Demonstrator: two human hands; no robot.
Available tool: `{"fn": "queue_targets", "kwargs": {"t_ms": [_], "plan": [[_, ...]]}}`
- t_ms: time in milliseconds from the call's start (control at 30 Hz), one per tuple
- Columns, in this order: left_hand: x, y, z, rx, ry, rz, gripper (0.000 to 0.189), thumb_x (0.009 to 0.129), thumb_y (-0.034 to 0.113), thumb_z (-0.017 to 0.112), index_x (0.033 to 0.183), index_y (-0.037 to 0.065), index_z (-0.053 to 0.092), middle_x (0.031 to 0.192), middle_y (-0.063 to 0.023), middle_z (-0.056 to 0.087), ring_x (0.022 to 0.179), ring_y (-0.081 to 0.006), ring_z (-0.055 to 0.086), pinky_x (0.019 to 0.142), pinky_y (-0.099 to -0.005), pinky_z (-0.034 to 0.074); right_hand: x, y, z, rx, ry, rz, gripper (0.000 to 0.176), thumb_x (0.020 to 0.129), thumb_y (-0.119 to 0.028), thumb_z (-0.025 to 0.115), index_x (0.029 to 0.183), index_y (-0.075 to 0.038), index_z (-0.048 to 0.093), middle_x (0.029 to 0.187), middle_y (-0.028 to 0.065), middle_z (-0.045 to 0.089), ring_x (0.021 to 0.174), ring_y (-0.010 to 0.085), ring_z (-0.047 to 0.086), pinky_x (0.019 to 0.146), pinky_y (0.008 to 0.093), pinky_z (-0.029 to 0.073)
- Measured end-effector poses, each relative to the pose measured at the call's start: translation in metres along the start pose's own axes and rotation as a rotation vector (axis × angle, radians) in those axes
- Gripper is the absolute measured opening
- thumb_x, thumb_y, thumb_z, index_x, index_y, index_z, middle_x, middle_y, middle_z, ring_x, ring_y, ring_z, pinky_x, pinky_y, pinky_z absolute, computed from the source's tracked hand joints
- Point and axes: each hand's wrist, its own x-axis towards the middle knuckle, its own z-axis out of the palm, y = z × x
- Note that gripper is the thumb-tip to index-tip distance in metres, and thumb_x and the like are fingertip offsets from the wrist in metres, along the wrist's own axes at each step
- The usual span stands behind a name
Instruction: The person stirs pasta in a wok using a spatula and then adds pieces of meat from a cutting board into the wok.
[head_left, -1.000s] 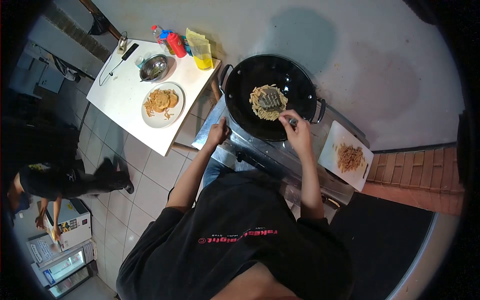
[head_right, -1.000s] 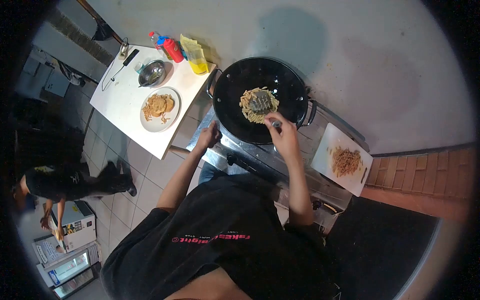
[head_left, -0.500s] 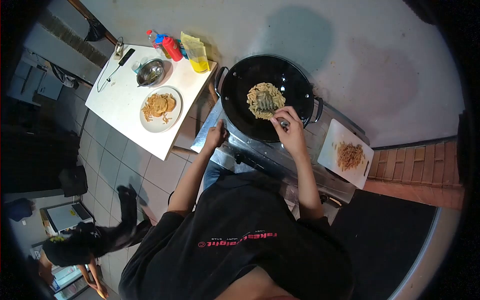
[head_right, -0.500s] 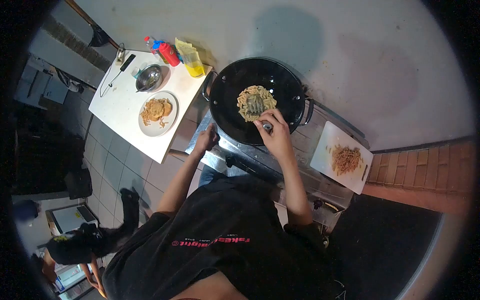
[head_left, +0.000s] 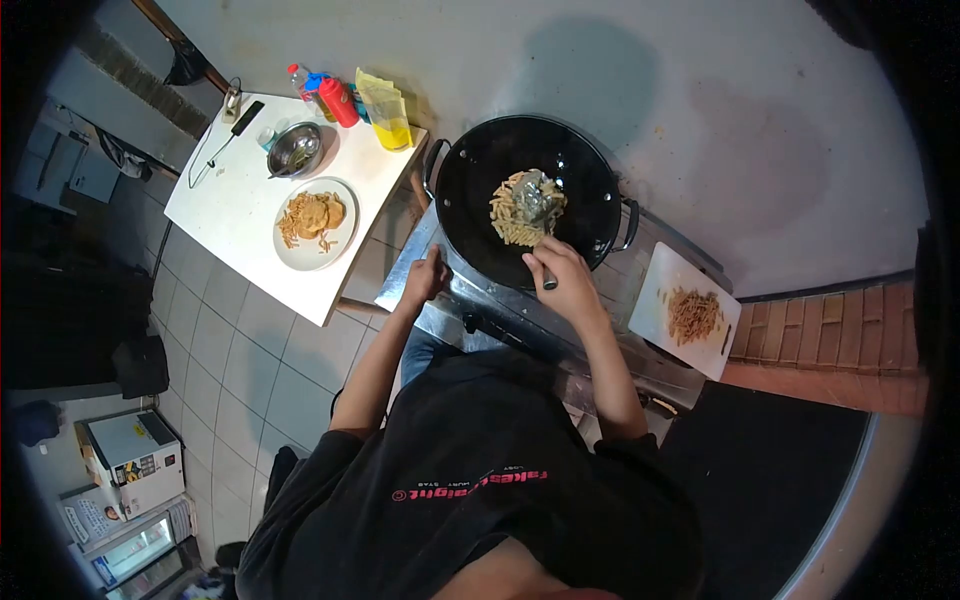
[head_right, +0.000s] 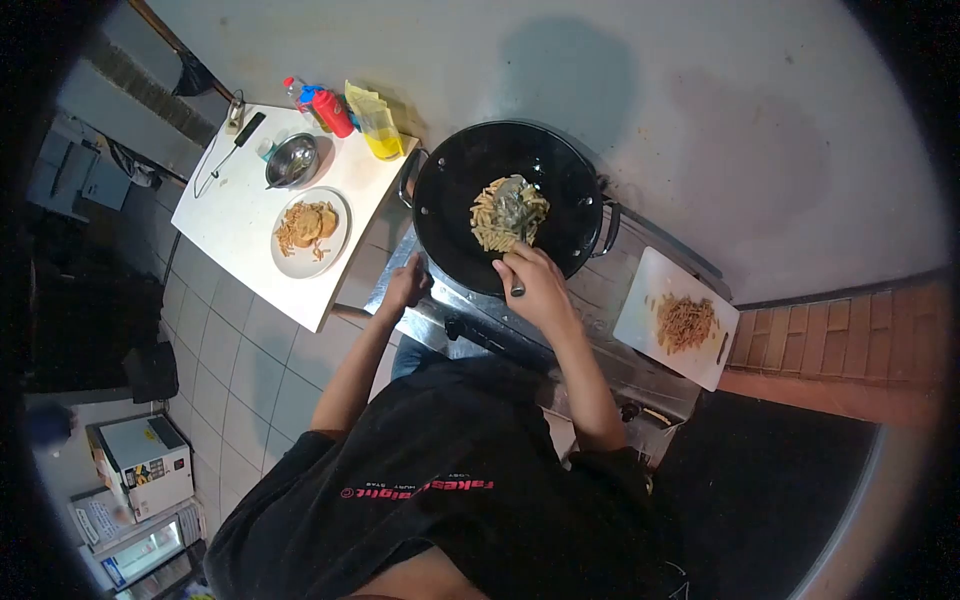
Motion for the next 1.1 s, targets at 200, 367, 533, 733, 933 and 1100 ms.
{"fn": "queue_targets", "kwargs": {"t_ms": [200,367,533,733,933,1100], "plan": [[-0.009,0.008,0.003,-0.006,-0.001,0.011,0.070,0.095,0.060,0.038,0.048,0.009,0.048,0.046,-0.0036,0.046,0.034,-0.0134,0.037,0.034,-0.0282,0.025,-0.005,-0.001,0.009,-0.105,-0.013,-0.003,0.021,0.090,-0.009,0.060,0.076,0.005,0.054,0.077,0.0161,0.052,0.069,0.0345,0.052,0.067,0.0344,0.043],[-0.013,0.013,0.003,0.012,0.016,-0.014,0.070,0.094,0.061,0.039,0.048,0.009,0.047,0.045,-0.0036,0.045,0.034,-0.0134,0.037,0.035,-0.0281,0.024,-0.005,0.014,0.021,0.380,0.233,0.200,0.029,0.095,-0.015,0.057,0.074,0.005,0.054,0.071,0.0063,0.050,0.067,0.0151,0.050,0.063,0.0269,0.038],[0.003,-0.008,-0.001,0.013,0.020,0.015,0.070,0.094,0.062,0.039,0.048,0.009,0.047,0.042,-0.0024,0.041,0.033,-0.0135,0.036,0.035,-0.0279,0.024,-0.002,0.017,0.024,0.403,0.256,0.287,0.027,0.095,-0.012,0.056,0.077,0.007,0.054,0.069,0.0069,0.049,0.063,0.0121,0.045,0.058,0.0258,0.037],[-0.004,0.003,0.001,0.031,0.030,-0.005,0.070,0.093,0.062,0.039,0.049,0.008,0.048,0.042,-0.0021,0.040,0.033,-0.0137,0.036,0.035,-0.0280,0.024,0.002,0.007,0.019,0.162,0.125,0.065,0.019,0.091,-0.009,0.058,0.080,0.007,0.057,0.079,0.0184,0.056,0.071,0.0389,0.057,0.065,0.0371,0.045],[-0.002,0.001,0.001,0.019,0.034,0.011,0.070,0.093,0.062,0.039,0.049,0.008,0.048,0.043,-0.0030,0.043,0.033,-0.0137,0.037,0.035,-0.0281,0.025,-0.006,0.000,0.021,0.132,0.086,0.120,0.017,0.089,-0.009,0.061,0.079,0.005,0.059,0.079,0.0163,0.056,0.074,0.0373,0.057,0.067,0.0410,0.046],[0.000,-0.002,0.000,-0.013,0.006,0.001,0.071,0.094,0.061,0.038,0.048,0.009,0.048,0.043,-0.0028,0.043,0.034,-0.0137,0.037,0.035,-0.0282,0.025,-0.005,-0.006,0.007,0.011,0.092,0.059,0.017,0.089,-0.010,0.061,0.079,0.004,0.059,0.080,0.0157,0.056,0.075,0.0359,0.057,0.068,0.0402,0.046]]}}
